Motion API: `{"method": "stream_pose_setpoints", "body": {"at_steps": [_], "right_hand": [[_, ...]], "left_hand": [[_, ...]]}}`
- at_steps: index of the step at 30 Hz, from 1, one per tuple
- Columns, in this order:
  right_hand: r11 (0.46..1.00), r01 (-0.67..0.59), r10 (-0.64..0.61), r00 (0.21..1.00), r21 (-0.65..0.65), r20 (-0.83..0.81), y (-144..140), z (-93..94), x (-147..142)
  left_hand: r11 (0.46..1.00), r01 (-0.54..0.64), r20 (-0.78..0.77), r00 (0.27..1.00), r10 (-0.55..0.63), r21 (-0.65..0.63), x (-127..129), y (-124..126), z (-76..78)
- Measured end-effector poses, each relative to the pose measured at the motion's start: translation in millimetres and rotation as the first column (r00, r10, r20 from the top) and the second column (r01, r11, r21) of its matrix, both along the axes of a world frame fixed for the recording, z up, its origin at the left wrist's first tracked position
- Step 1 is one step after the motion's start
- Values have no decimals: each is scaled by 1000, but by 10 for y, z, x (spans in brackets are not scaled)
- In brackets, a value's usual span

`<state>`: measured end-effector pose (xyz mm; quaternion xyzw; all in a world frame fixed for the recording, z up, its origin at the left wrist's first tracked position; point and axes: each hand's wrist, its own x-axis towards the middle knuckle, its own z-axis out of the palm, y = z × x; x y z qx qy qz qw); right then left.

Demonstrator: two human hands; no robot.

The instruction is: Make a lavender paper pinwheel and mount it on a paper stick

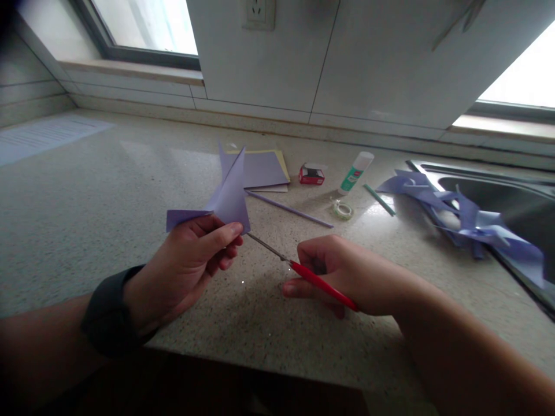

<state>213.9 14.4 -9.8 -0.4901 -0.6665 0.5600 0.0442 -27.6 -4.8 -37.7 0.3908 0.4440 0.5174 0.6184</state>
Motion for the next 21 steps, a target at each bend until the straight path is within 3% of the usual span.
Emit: {"method": "stream_pose_setpoints", "body": {"at_steps": [21], "right_hand": [[1000,-4,4,1000,13,-29,-5,5,-4]], "left_hand": [[1000,-14,13,1000,14,-1,11,-2,12]]}}
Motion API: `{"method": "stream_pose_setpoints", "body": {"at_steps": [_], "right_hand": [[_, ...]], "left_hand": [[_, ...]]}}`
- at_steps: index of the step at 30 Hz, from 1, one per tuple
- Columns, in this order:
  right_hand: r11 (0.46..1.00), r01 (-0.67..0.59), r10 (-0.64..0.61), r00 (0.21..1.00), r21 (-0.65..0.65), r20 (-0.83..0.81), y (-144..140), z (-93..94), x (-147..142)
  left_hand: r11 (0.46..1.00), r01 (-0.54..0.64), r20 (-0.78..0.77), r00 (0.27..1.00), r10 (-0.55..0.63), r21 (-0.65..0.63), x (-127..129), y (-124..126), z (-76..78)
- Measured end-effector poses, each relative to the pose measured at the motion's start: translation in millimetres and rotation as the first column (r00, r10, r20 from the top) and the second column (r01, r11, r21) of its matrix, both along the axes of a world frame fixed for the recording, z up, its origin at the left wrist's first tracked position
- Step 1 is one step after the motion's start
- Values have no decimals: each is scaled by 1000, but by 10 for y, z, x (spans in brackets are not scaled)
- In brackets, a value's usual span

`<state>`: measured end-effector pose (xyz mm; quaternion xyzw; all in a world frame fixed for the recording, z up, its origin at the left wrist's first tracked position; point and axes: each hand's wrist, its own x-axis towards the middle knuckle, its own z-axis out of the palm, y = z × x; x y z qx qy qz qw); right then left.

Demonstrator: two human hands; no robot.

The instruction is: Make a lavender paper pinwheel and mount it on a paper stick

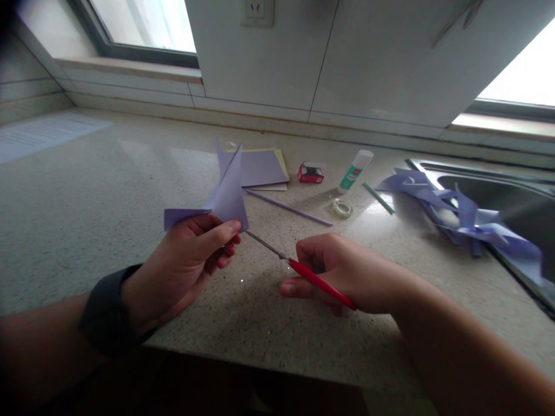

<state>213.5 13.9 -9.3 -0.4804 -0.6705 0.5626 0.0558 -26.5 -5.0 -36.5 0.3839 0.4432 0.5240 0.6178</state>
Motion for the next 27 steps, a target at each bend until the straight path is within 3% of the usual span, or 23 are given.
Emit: {"method": "stream_pose_setpoints", "body": {"at_steps": [16,27], "right_hand": [[997,-11,9,1000,75,23,3,-12,-10],[1000,28,-28,998,6,52,-5,-7,-25]], "left_hand": [[1000,9,7,1000,-9,-3,4,-4,9],[1000,16,6,1000,-16,-2,5,7,3]]}}
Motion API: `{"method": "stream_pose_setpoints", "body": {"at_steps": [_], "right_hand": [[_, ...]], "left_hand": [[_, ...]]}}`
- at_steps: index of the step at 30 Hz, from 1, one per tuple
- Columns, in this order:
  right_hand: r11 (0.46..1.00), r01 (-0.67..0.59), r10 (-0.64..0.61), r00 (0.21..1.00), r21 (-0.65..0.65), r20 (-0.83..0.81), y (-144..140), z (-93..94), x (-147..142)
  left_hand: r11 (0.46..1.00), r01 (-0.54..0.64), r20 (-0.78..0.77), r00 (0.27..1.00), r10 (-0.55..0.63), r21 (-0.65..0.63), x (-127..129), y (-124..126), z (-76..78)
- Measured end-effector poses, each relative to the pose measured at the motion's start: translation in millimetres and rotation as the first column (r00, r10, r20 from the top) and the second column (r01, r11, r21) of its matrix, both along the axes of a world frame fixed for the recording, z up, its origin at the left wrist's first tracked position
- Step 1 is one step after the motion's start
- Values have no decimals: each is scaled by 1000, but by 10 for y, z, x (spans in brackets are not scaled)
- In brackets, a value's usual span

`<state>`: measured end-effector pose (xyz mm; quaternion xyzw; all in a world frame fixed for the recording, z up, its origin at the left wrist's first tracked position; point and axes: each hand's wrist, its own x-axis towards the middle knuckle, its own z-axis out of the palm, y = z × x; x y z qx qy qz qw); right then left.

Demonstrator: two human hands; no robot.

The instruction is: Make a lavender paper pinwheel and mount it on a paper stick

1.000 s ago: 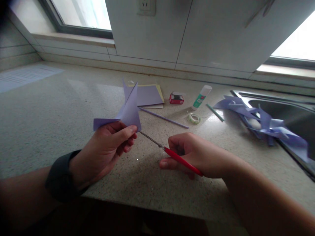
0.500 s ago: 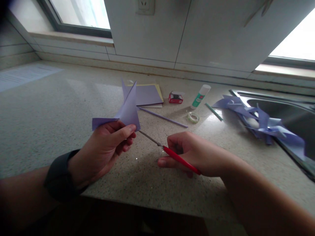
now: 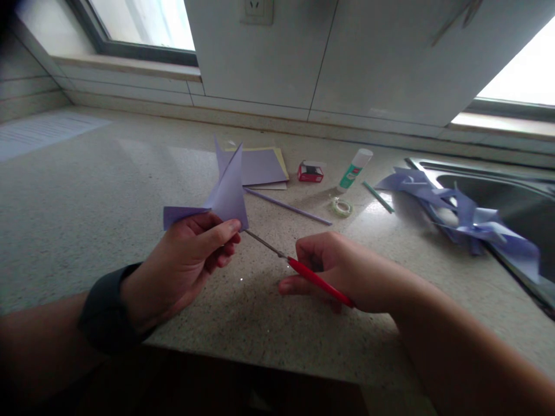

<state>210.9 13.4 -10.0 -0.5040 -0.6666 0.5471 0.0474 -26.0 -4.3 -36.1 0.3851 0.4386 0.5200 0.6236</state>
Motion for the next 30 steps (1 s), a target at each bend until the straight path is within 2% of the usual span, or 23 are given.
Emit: {"method": "stream_pose_setpoints", "body": {"at_steps": [4,7,11,18,21,26,30], "right_hand": [[999,-8,8,1000,34,0,1,0,-12],[987,-32,27,999,157,37,-12,-6,-15],[952,-47,19,995,301,97,-57,-56,-39],[860,-6,-117,971,510,209,-183,-111,-212],[843,-7,-144,961,539,237,-235,-121,-268],[859,60,-191,959,509,209,-310,-207,-311],[847,85,-225,952,524,209,-341,-218,-370]], "left_hand": [[1000,-8,23,1000,9,-12,0,-7,6],[1000,-15,66,998,16,-22,3,-11,26],[999,-23,135,990,28,-37,7,-5,45],[996,-56,213,975,69,-67,-3,2,59],[995,-66,236,968,80,-69,-7,4,59],[994,-82,241,966,98,-76,4,18,49],[994,-95,241,965,106,-58,24,23,55]]}}
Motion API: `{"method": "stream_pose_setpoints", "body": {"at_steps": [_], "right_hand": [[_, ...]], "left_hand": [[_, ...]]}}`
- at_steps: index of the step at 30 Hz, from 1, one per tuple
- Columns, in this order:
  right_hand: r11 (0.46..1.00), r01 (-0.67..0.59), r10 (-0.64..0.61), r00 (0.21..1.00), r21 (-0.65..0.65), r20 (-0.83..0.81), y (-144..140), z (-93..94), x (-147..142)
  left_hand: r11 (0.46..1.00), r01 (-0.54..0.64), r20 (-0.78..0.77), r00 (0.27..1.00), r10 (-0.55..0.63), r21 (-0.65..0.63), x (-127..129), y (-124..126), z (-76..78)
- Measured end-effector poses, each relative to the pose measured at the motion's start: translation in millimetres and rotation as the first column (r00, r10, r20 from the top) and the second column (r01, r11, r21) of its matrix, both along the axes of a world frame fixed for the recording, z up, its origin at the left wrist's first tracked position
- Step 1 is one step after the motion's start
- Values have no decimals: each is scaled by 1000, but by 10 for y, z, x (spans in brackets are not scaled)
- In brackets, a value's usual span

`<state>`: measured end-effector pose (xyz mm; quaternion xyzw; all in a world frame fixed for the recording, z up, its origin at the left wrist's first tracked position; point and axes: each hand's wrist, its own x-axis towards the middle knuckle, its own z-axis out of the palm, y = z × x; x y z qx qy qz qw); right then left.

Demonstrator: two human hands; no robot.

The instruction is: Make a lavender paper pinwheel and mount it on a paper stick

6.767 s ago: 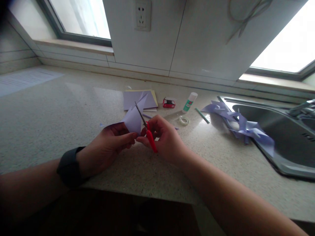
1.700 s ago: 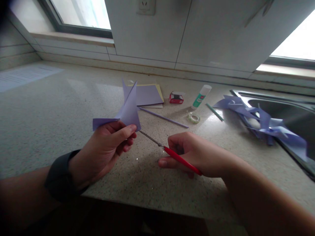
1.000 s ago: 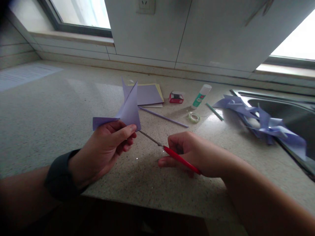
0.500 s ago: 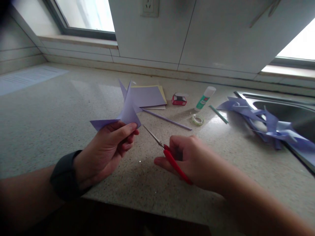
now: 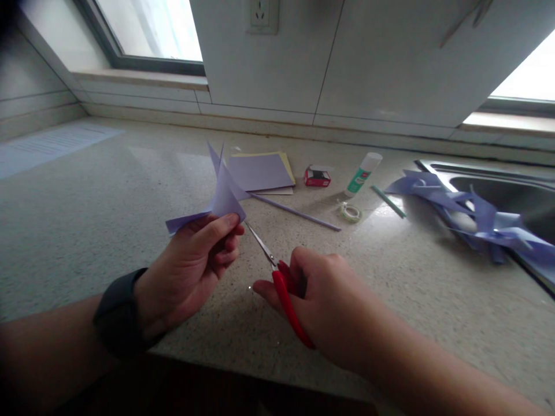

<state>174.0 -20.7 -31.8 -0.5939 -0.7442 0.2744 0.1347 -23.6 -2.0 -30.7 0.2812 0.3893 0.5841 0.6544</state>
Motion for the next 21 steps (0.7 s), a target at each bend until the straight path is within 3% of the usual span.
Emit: {"method": "stream_pose_setpoints", "body": {"at_steps": [21], "right_hand": [[998,-17,18,1000,61,-16,4,19,-38]], "left_hand": [[1000,22,-12,1000,-22,-1,2,0,12]]}}
